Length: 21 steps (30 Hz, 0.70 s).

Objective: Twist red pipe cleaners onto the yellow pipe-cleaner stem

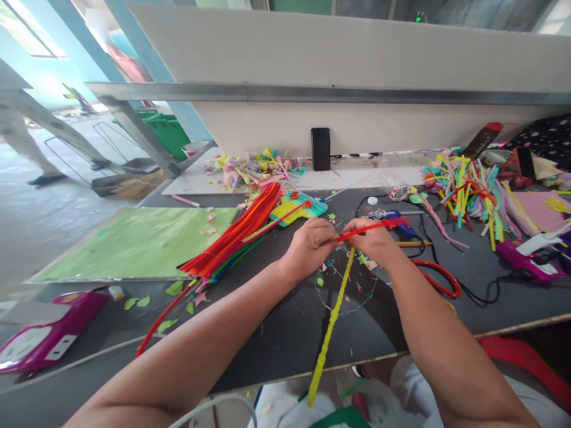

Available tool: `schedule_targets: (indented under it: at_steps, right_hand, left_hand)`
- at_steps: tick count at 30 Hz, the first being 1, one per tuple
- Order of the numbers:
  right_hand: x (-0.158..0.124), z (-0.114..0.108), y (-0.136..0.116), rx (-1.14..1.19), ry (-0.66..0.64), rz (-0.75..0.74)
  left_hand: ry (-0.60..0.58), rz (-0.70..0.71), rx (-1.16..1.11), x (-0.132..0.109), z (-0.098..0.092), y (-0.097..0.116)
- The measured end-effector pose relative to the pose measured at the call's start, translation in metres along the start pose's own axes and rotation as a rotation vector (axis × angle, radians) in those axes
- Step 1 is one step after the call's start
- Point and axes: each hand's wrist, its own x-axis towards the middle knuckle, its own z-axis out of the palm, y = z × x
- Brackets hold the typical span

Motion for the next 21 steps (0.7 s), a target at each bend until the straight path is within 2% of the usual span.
schedule_targets:
  at_steps: [2,4,10,14,18,21]
  right_hand:
    - [0.000,0.000,0.001,0.039,0.013,0.005]
    - [0.001,-0.001,0.002,0.083,0.021,0.016]
    - [0.002,-0.001,0.000,0.105,0.025,0.012]
    - [0.002,-0.001,-0.004,0.090,0.030,0.017]
    - [0.002,0.000,-0.001,0.148,-0.017,0.041]
    - [0.001,0.002,0.003,0.158,-0.043,0.024]
  left_hand:
    - [0.048,-0.076,-0.085,0.001,0.001,-0.002]
    - [0.040,-0.098,-0.113,0.001,0.000,-0.005]
    - [-0.097,0.089,0.047,-0.004,-0.010,-0.012]
    - [-0.133,0.124,0.086,-0.006,-0.009,-0.012]
    - [-0.079,0.068,0.024,-0.005,-0.004,-0.007]
    - [-0.028,-0.030,-0.051,-0.004,0.000,-0.005]
